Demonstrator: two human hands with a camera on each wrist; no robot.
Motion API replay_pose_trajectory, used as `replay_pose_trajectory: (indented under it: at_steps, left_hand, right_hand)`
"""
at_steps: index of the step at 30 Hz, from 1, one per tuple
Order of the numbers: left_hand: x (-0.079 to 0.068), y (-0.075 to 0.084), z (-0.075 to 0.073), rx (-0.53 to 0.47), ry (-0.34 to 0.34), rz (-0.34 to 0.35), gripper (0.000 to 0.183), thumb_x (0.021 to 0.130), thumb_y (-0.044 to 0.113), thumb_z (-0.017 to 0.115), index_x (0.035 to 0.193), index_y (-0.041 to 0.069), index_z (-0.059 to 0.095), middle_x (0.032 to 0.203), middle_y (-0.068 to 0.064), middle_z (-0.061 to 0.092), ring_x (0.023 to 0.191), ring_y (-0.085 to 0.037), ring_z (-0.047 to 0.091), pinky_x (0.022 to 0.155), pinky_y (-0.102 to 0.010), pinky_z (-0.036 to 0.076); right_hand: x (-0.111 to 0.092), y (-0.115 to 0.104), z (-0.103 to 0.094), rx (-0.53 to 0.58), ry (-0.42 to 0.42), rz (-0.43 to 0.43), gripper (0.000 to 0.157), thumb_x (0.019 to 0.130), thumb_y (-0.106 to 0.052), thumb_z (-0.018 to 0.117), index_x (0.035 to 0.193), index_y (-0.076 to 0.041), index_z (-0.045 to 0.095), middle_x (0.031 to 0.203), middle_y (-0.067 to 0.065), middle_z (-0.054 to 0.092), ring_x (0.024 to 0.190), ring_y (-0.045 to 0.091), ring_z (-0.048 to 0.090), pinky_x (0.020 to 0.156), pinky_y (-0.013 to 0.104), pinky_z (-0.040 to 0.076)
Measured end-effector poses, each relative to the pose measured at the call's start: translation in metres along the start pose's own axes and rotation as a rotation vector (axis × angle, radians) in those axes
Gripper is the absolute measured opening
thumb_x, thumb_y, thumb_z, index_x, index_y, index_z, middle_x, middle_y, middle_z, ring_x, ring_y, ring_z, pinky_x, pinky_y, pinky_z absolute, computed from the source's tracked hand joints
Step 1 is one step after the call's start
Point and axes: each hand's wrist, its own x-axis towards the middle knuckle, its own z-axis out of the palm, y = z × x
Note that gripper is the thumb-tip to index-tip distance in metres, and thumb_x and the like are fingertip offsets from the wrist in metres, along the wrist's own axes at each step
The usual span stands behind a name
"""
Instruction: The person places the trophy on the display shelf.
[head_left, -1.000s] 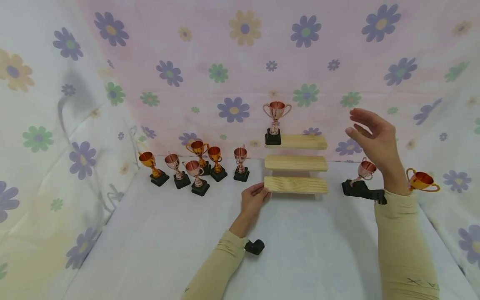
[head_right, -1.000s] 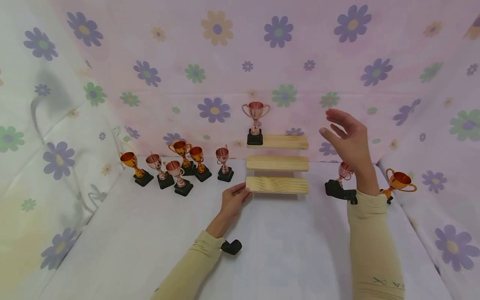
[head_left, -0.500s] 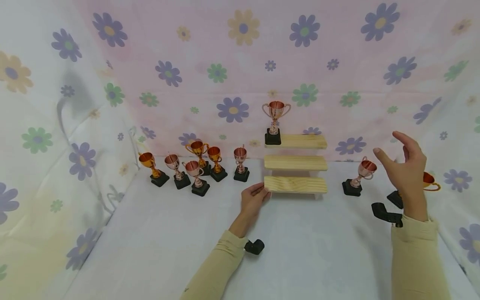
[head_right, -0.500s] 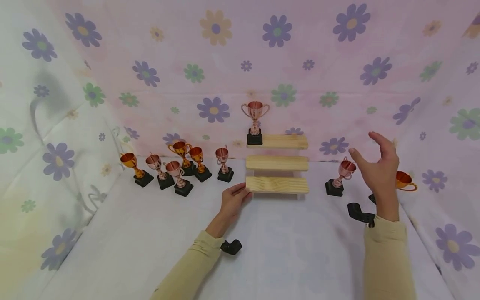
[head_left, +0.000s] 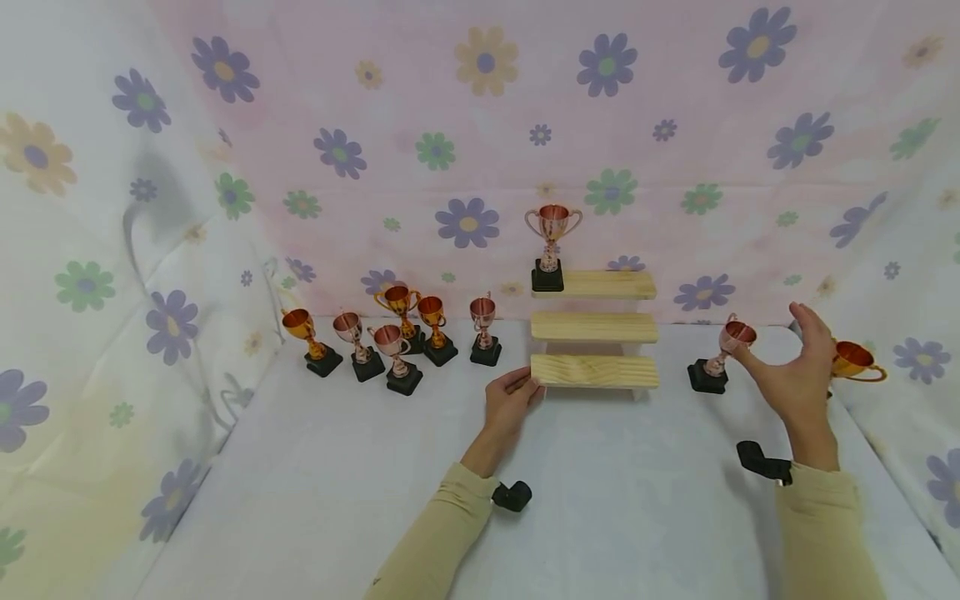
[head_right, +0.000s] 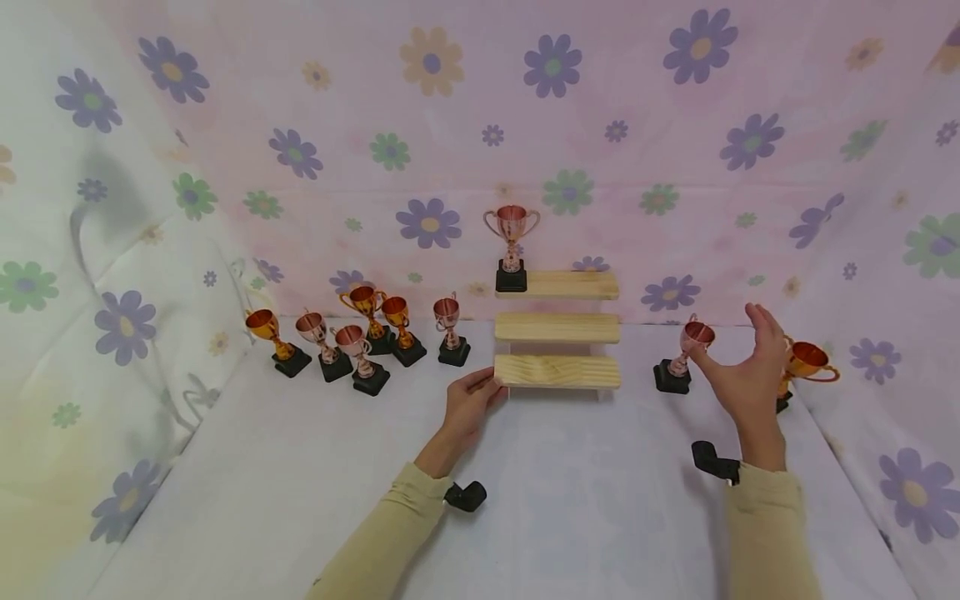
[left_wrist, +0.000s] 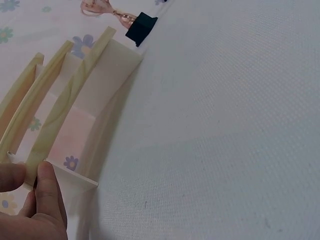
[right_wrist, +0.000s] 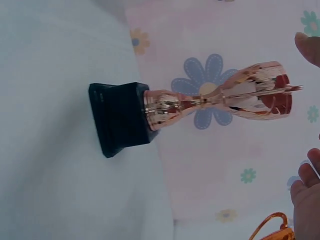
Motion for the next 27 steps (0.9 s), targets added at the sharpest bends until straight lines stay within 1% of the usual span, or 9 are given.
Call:
replay_pose_trajectory:
  at_steps: [2, 4, 7, 9, 11, 14, 18, 21, 27]
  left_hand:
    - [0.0, 0.0, 0.0, 0.003, 0.001, -0.002, 0.032, 0.096, -0.006, 0.064, 0.128, -0.009, 0.062, 0.113, -0.018, 0.065, 0.093, -0.015, 0.067, 0.091, -0.029, 0.06]
    - [0.0, 0.0, 0.0, -0.003, 0.001, -0.002, 0.032, 0.096, -0.006, 0.064, 0.127, -0.01, 0.062, 0.114, -0.019, 0.065, 0.093, -0.015, 0.067, 0.091, -0.029, 0.06]
    - [0.001, 0.0, 0.0, -0.011, 0.004, -0.001, 0.031, 0.096, -0.006, 0.064, 0.127, -0.01, 0.062, 0.113, -0.019, 0.065, 0.093, -0.015, 0.067, 0.091, -0.03, 0.06]
    - [0.001, 0.0, 0.0, -0.016, 0.005, -0.001, 0.031, 0.096, -0.006, 0.064, 0.127, -0.01, 0.062, 0.113, -0.019, 0.065, 0.092, -0.015, 0.067, 0.091, -0.03, 0.06]
    - [0.001, 0.0, 0.0, -0.013, 0.006, 0.004, 0.031, 0.096, -0.007, 0.064, 0.127, -0.011, 0.062, 0.113, -0.02, 0.066, 0.091, -0.015, 0.067, 0.09, -0.03, 0.061]
    - [0.001, 0.0, 0.001, -0.012, 0.005, 0.008, 0.032, 0.096, -0.007, 0.064, 0.127, -0.011, 0.062, 0.113, -0.02, 0.066, 0.091, -0.015, 0.067, 0.091, -0.03, 0.061]
    - [0.001, 0.0, 0.0, -0.009, 0.004, 0.01, 0.032, 0.096, -0.006, 0.064, 0.127, -0.011, 0.062, 0.113, -0.02, 0.066, 0.092, -0.014, 0.067, 0.092, -0.031, 0.06]
    - [0.001, 0.0, 0.0, -0.008, 0.002, 0.012, 0.032, 0.096, -0.006, 0.064, 0.128, -0.01, 0.062, 0.114, -0.021, 0.066, 0.092, -0.014, 0.068, 0.093, -0.032, 0.06]
    - [0.001, -0.001, 0.0, -0.008, 0.005, 0.002, 0.032, 0.096, -0.005, 0.064, 0.128, -0.01, 0.062, 0.115, -0.021, 0.065, 0.093, -0.015, 0.067, 0.093, -0.032, 0.06]
  right_hand:
    - [-0.003, 0.005, 0.005, 0.011, -0.011, 0.001, 0.089, 0.083, -0.013, 0.082, 0.158, -0.008, 0.034, 0.163, 0.013, 0.033, 0.151, 0.031, 0.027, 0.127, 0.053, 0.019]
    - [-0.007, 0.008, 0.01, 0.025, -0.029, 0.025, 0.089, 0.085, -0.011, 0.081, 0.159, -0.009, 0.031, 0.163, 0.013, 0.032, 0.15, 0.031, 0.028, 0.127, 0.048, 0.021]
    - [-0.011, 0.013, 0.018, 0.071, -0.062, 0.093, 0.087, 0.089, -0.011, 0.078, 0.16, -0.013, 0.028, 0.163, 0.01, 0.031, 0.15, 0.028, 0.03, 0.127, 0.039, 0.024]
    - [-0.013, 0.016, 0.023, 0.111, -0.069, 0.139, 0.084, 0.091, -0.012, 0.076, 0.16, -0.016, 0.028, 0.162, 0.009, 0.034, 0.149, 0.026, 0.033, 0.126, 0.033, 0.026]
    - [-0.014, 0.019, 0.027, 0.155, -0.074, 0.158, 0.081, 0.092, -0.011, 0.075, 0.159, -0.015, 0.031, 0.159, 0.01, 0.038, 0.146, 0.026, 0.038, 0.124, 0.033, 0.03]
    - [-0.015, 0.023, 0.032, 0.185, -0.086, 0.19, 0.078, 0.093, -0.012, 0.074, 0.159, -0.015, 0.033, 0.158, 0.011, 0.041, 0.143, 0.025, 0.043, 0.12, 0.032, 0.035]
    - [-0.014, 0.026, 0.039, 0.218, -0.103, 0.23, 0.074, 0.094, -0.013, 0.074, 0.157, -0.016, 0.037, 0.155, 0.009, 0.045, 0.138, 0.019, 0.046, 0.116, 0.029, 0.04]
    - [-0.014, 0.027, 0.043, 0.255, -0.104, 0.236, 0.072, 0.092, -0.01, 0.075, 0.155, -0.015, 0.04, 0.151, 0.009, 0.048, 0.135, 0.016, 0.047, 0.113, 0.026, 0.042]
    - [-0.013, 0.027, 0.048, 0.241, -0.117, 0.242, 0.069, 0.094, -0.012, 0.074, 0.154, -0.016, 0.042, 0.149, 0.007, 0.049, 0.133, 0.014, 0.048, 0.11, 0.024, 0.044]
